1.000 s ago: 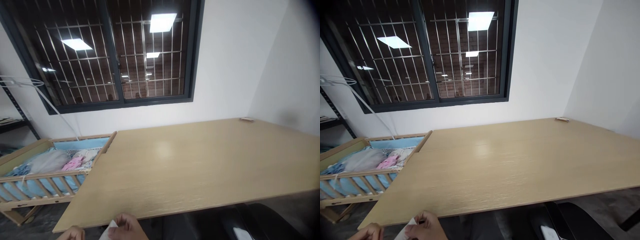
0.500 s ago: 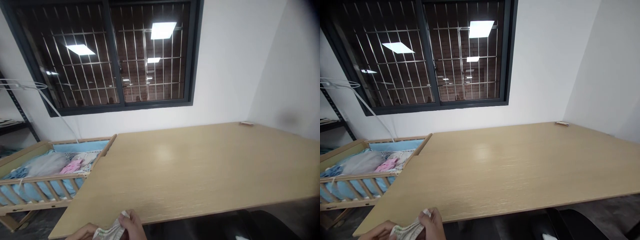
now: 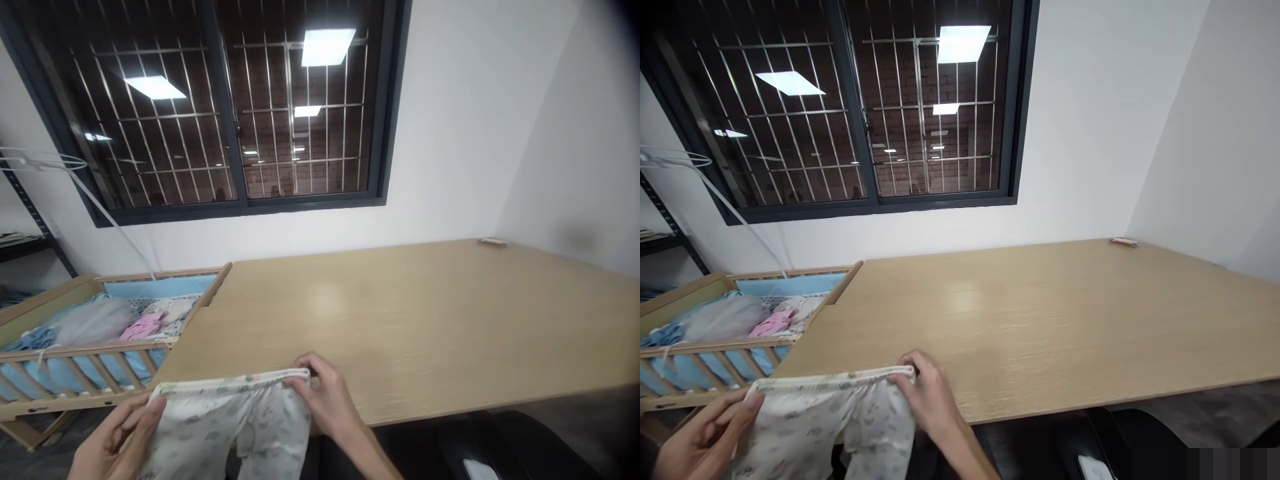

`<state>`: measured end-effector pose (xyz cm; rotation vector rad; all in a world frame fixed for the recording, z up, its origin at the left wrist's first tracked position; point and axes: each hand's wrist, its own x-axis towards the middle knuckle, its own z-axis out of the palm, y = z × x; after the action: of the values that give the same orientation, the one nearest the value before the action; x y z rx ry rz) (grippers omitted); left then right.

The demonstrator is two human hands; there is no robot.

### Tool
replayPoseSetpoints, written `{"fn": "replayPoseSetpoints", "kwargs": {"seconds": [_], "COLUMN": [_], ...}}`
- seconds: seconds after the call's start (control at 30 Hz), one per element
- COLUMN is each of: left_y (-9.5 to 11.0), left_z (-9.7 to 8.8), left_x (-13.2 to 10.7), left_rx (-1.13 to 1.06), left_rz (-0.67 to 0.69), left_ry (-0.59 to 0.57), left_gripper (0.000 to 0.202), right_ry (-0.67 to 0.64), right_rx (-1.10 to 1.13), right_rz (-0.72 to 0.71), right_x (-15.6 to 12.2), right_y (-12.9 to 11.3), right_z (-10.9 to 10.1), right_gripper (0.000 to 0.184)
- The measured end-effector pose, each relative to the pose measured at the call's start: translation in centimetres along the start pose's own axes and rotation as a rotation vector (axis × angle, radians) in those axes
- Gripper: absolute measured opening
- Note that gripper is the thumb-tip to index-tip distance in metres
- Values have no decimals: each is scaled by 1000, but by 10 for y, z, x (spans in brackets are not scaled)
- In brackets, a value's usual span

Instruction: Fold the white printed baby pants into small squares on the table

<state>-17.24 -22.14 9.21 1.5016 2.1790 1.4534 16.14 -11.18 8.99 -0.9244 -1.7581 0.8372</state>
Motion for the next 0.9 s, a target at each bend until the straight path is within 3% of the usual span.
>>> {"fn": "replayPoseSetpoints", "kwargs": {"seconds": [0.07,0.13,0.23,0.37,0.5,0.7,0.9], "left_y": [8,22,48,62,50,25,14], "left_z": [8,18,39,82,138,213,264], "left_x": [9,21,44,81,109,128,141], "left_rx": [-43,-95,-106,-7,207,462,624], "left_rz": [-33,-12,116,250,294,264,241], "left_ry": [-14,-18,-41,-119,-272,-379,-373], "left_gripper": [54,53,46,46,40,28,25], "right_ry": [10,2,29,64,35,-149,-164], "right_rx": [-60,-112,-182,-301,-436,-683,-812], "right_rz": [-211,-376,-470,-380,-222,-27,52], "right_x": [12,25,48,82,114,142,166], "right_y": [-8,-16,-20,6,54,127,178], "right_z": [-19,-37,-58,-70,-67,-51,-39], "right_gripper": [6,17,28,26,26,25,23]}}
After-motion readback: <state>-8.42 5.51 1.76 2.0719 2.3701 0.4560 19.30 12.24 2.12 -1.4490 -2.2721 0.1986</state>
